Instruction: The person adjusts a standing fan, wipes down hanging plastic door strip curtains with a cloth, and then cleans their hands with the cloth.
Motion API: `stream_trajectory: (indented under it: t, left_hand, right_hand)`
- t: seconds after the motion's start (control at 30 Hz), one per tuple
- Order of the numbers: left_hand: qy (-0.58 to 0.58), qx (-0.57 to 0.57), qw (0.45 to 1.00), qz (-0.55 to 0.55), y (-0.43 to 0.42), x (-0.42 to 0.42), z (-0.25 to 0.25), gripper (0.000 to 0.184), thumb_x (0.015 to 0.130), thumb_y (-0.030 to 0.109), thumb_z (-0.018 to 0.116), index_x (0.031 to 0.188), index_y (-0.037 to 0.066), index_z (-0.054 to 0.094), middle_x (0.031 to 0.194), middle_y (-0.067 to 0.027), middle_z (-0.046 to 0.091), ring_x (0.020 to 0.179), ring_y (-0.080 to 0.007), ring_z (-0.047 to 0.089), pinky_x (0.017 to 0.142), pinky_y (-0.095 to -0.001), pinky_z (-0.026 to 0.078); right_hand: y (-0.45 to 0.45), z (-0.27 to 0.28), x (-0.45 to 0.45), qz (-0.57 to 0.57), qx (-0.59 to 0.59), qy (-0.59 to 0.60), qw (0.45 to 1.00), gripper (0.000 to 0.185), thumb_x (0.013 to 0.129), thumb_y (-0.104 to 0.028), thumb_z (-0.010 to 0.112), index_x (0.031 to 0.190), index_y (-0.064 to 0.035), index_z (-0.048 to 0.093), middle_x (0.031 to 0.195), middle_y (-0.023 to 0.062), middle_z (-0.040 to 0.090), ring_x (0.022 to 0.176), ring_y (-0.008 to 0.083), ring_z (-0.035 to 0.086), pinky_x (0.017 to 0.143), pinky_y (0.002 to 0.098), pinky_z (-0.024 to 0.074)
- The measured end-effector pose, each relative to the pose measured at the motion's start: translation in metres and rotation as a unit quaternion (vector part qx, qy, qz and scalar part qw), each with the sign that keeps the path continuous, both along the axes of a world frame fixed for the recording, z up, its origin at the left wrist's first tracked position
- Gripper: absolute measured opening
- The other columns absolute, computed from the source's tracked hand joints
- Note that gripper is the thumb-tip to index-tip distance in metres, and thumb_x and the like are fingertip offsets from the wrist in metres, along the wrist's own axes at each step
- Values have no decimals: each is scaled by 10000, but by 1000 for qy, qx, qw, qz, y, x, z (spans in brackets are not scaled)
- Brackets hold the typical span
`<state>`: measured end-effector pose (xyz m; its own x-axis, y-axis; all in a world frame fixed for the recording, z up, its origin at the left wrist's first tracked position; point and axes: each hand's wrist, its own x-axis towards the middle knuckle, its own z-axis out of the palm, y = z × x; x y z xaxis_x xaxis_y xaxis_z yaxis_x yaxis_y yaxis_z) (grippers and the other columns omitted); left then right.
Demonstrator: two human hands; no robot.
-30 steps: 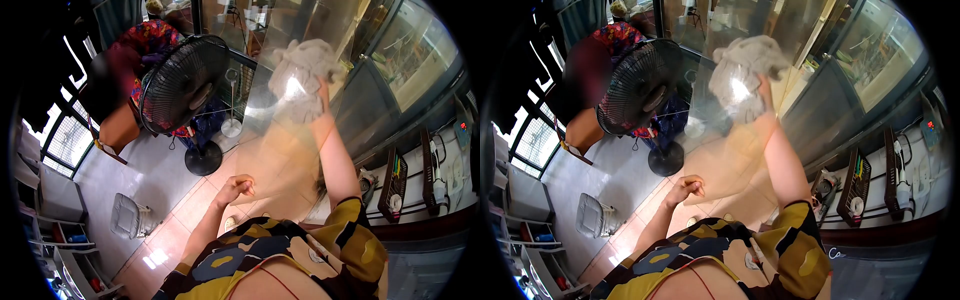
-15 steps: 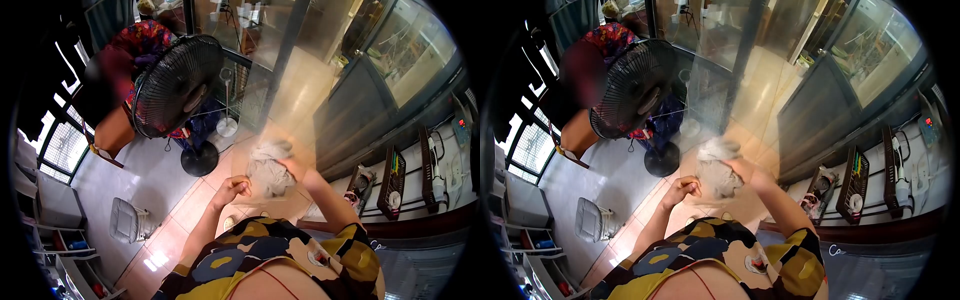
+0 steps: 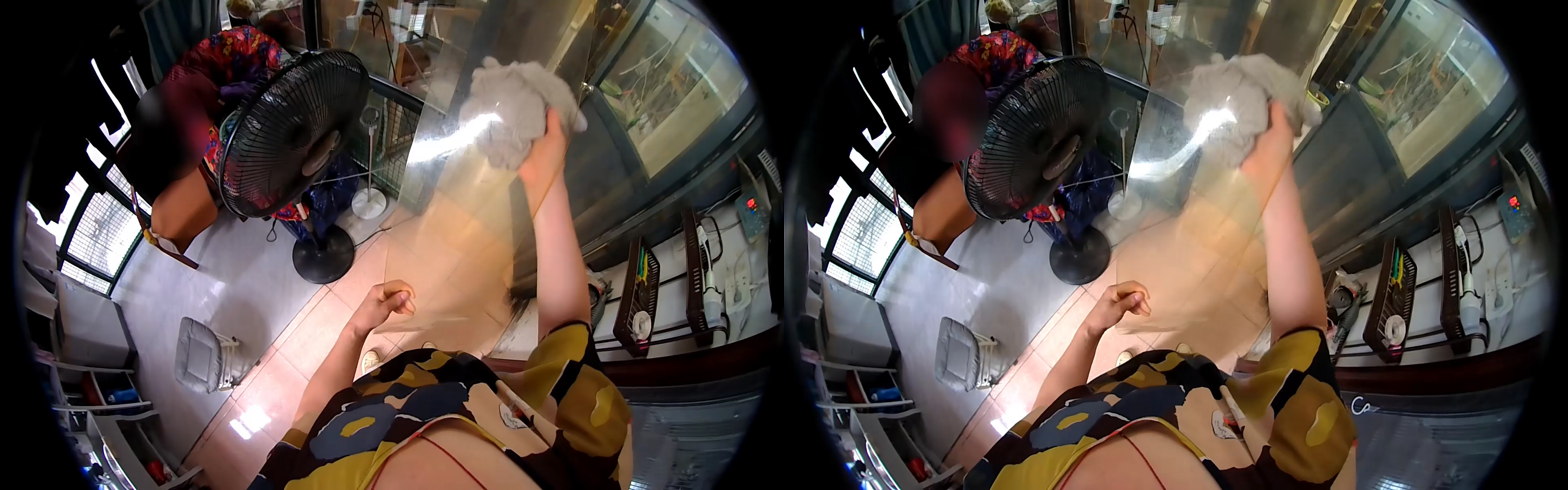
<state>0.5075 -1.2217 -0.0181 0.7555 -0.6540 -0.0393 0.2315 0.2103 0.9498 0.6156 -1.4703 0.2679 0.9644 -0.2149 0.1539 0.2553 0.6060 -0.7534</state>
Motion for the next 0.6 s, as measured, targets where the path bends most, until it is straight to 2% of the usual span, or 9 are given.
stream_trajectory:
  t: [0.1, 0.17, 0.23, 0.3, 0.4, 0.47, 0.53, 0.57, 0.6]
  left_hand:
    - [-3, 1, 1000, 7, 2, 4, -1, 169, 977, 171, 508, 979, 32, 604, 781, -52, 650, 739, -111, 631, 703, -238, 515]
    - [-7, 1, 1000, 9, 6, 5, -2, 166, 976, 170, 509, 979, 34, 606, 783, -52, 650, 738, -109, 629, 707, -237, 514]
    - [-13, 1, 1000, 11, 9, 7, -4, 164, 975, 169, 511, 979, 36, 607, 785, -51, 649, 735, -105, 625, 715, -235, 511]
    - [-16, -1, 1000, 1, 13, 8, -1, 163, 975, 169, 513, 976, 35, 606, 783, -46, 649, 732, -99, 619, 711, -231, 504]
    - [-12, -5, 1000, -20, 15, 7, -3, 156, 973, 165, 515, 973, 37, 604, 780, -39, 649, 730, -92, 612, 700, -225, 494]
    - [-9, -9, 999, -31, 16, 8, -2, 149, 972, 161, 516, 971, 39, 602, 778, -36, 649, 725, -89, 610, 691, -222, 489]
    - [-3, -12, 999, -38, 17, 4, 4, 142, 971, 156, 517, 969, 41, 600, 777, -34, 650, 716, -89, 608, 682, -218, 484]
    - [-9, -11, 999, -39, 19, 4, 5, 143, 972, 157, 515, 969, 41, 599, 777, -36, 650, 716, -90, 611, 682, -220, 485]
    - [-15, -9, 999, -39, 21, 4, 6, 145, 973, 158, 513, 969, 41, 598, 777, -37, 649, 717, -92, 614, 682, -221, 486]
  right_hand:
    - [13, -44, -38, 41, 16, 127, 991, 456, 977, -376, 392, 1315, -81, 472, 1301, 119, 528, 1197, 281, 509, 1003, 466, 419]
    - [15, -88, -61, 96, 52, 258, 960, 446, 974, -367, 423, 1319, -88, 476, 1301, 115, 532, 1187, 280, 522, 989, 486, 428]
    - [6, -148, -83, 121, 41, 284, 950, 431, 972, -326, 451, 1313, -63, 481, 1276, 116, 553, 1150, 273, 552, 967, 453, 455]
    - [4, -177, -109, 215, 22, 251, 944, 408, 968, -286, 474, 1288, -34, 494, 1229, 115, 581, 1110, 247, 580, 952, 405, 475]
    - [4, -219, -122, 231, -1, 369, 900, 390, 969, -268, 467, 1263, -15, 508, 1198, 115, 595, 1091, 215, 590, 944, 366, 481]
    - [-10, -226, -114, 245, -211, 195, 926, 371, 967, -250, 458, 1253, -21, 517, 1191, 112, 597, 1077, 213, 594, 932, 372, 487]
    - [-9, -208, -102, 211, -141, 179, 951, 371, 961, -254, 451, 1248, -30, 525, 1185, 111, 599, 1062, 224, 598, 914, 383, 495]
    - [-3, -182, -92, 169, 35, 244, 954, 379, 957, -268, 450, 1247, -37, 528, 1182, 111, 600, 1054, 236, 599, 903, 392, 499]
    - [-1, -151, -81, 129, 39, 236, 962, 391, 954, -291, 449, 1246, -44, 532, 1184, 112, 598, 1063, 250, 595, 903, 405, 499]
